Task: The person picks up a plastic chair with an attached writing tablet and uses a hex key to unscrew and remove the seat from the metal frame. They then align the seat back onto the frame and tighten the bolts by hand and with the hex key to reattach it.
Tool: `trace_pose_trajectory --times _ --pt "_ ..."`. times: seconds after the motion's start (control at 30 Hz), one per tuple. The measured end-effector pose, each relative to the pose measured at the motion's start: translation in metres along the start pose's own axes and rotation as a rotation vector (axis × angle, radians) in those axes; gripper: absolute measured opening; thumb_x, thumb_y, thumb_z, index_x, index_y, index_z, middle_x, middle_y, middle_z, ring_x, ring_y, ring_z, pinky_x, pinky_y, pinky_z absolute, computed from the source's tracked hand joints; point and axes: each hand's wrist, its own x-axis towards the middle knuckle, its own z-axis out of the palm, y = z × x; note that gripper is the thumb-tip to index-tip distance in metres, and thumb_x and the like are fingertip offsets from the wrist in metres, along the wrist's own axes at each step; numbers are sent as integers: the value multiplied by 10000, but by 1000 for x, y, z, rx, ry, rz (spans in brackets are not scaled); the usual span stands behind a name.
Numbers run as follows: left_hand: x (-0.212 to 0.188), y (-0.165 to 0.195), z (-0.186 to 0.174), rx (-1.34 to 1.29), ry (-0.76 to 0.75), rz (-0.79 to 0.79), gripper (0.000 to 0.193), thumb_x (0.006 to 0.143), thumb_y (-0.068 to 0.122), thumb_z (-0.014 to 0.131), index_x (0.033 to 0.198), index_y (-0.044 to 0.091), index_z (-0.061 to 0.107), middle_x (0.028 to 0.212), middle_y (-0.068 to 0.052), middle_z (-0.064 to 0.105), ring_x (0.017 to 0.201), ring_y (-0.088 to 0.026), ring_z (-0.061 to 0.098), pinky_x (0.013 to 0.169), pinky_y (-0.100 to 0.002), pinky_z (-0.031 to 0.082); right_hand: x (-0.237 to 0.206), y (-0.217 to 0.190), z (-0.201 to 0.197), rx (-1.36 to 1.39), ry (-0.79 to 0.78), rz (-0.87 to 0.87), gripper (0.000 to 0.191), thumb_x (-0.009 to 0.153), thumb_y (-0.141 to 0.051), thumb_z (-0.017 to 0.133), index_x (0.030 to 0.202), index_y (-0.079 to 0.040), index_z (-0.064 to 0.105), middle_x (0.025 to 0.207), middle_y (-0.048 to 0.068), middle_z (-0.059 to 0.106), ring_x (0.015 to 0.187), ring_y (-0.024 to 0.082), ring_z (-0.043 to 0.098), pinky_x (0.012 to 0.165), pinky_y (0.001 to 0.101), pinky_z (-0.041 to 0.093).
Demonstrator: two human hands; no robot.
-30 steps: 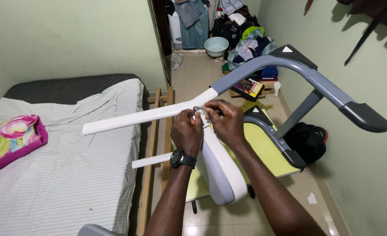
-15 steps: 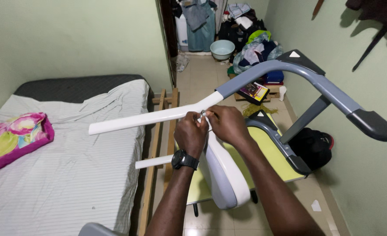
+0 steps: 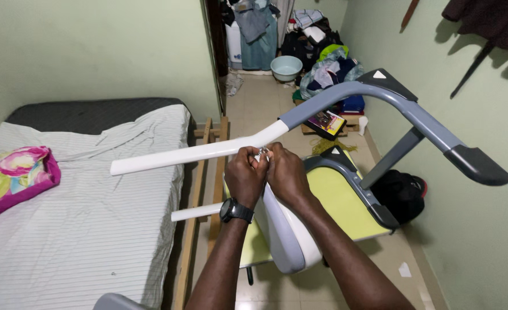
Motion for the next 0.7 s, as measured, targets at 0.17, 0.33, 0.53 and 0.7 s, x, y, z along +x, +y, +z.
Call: trace_pose_trajectory --times 0.17,0.33,0.53,0.7 --pt "-1 2 1 20 56 99 178 859 220 794 921 60 750 661 -59 675 565 -210 663 545 -372 523 1 1 -2 12 22 -25 170 1013 -128 540 1065 -4 643 879 238 717 844 442 695 745 547 524" --pt "-1 0 4 63 72 101 193 888 239 768 946 56 752 737 -95 711 642 -255 696 602 -402 546 17 0 -8 -44 -1 -52 181 996 -153 570 1027 -21 691 857 235 718 821 433 698 733 546 529" --pt "-1 -7 10 111 48 77 191 893 216 748 982 48 735 767 -105 730 677 -268 718 638 -418 557 25 3 -14 -64 -33 -92 182 994 -174 593 1010 -31 705 853 227 719 829 413 704 737 522 540" --pt "-2 -10 12 135 82 141 154 889 190 757 949 52 725 764 -95 725 672 -260 712 625 -411 552 20 19 -4 -41 -4 -87 171 1015 -139 566 1076 -29 682 889 204 732 843 388 713 751 499 537"
